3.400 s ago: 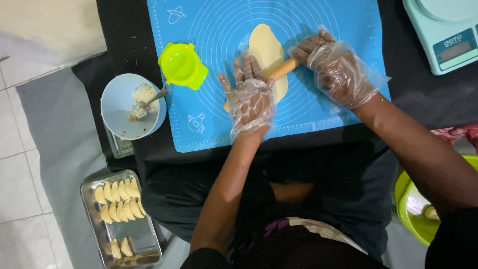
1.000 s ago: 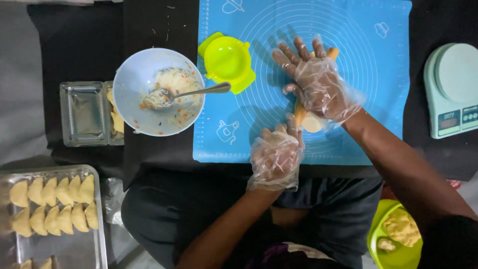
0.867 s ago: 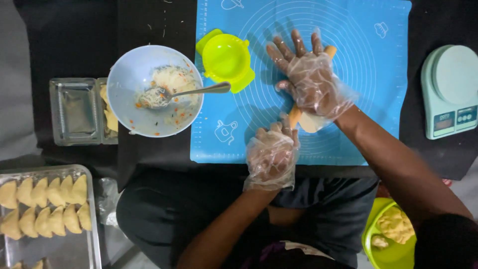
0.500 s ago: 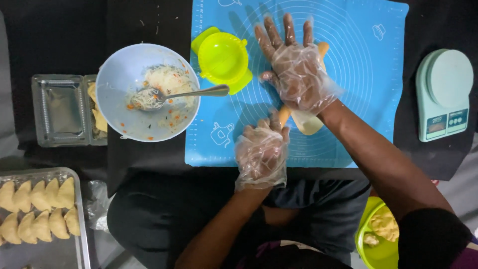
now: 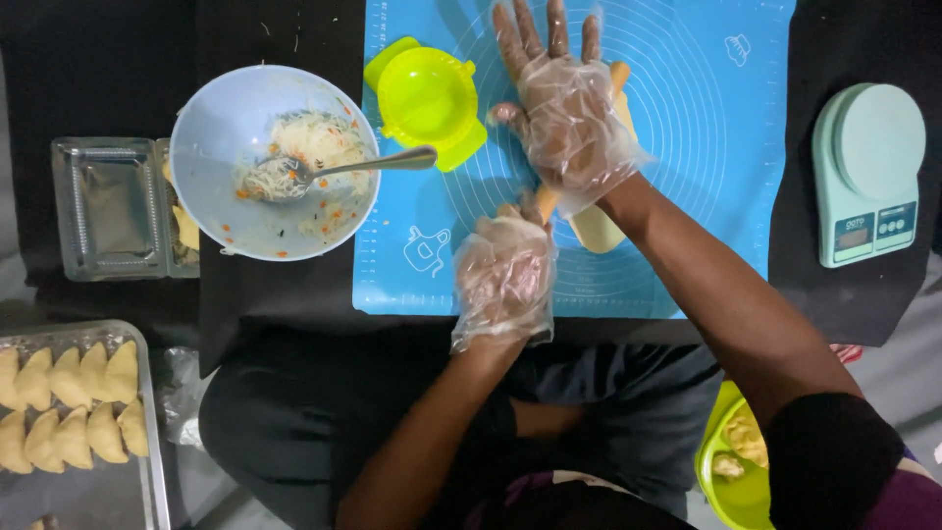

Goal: Rolling out dough balls, adding filling, and using a plastic mold to shape dumplings

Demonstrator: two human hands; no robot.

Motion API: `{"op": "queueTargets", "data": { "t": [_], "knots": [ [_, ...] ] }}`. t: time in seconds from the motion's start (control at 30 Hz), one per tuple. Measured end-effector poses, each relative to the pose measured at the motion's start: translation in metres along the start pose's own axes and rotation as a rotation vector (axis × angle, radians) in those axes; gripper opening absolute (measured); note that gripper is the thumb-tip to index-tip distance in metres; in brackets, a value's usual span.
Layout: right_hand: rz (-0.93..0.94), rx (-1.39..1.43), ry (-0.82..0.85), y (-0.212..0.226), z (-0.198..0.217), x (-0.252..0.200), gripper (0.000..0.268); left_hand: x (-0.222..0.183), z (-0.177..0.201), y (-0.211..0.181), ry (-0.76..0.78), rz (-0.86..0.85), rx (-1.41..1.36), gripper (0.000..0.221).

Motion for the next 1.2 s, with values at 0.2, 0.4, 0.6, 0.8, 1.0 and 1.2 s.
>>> {"op": "queueTargets", "data": {
  "t": [0.2, 0.4, 0.6, 0.8, 1.0, 1.2],
  "knots": [
    [0.083, 1.041, -0.283, -0.050, 0.023, -0.019, 0.054, 0.012, 0.015, 0.000, -0.033, -0.032, 0.061, 0.049],
    [0.127, 0.589, -0.477, -0.011, 0.119, -0.060, 0.060, -0.002, 0.035, -0.022, -0.051, -0.044, 0.103, 0.050],
    [0.072, 0.414, -0.211, 0.002, 0.082, -0.074, 0.072, -0.003, 0.041, -0.034, -0.059, -0.051, 0.135, 0.050],
    [0.064, 0.140, -0.056, -0.038, -0.013, -0.060, 0.075, 0.005, 0.040, -0.027, 0.029, -0.012, 0.193, 0.033],
    [0.058, 0.060, 0.091, -0.017, -0.016, -0.042, 0.081, 0.009, 0.026, -0.021, 0.012, 0.043, 0.096, 0.029],
    [0.087, -0.070, 0.044, -0.002, -0.027, -0.012, 0.094, 0.008, 0.013, -0.012, 0.004, 0.057, 0.034, 0.031]
  ]
}}
Point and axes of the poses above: each hand's wrist, its own x-axis towards the middle knuckle, its own z-axis out of the back of the hand, y = z × x, the point moved 10 cm from there along x, towards the middle knuckle, and after that the axes turned 1 degree about -y, right-handed, at the moved point
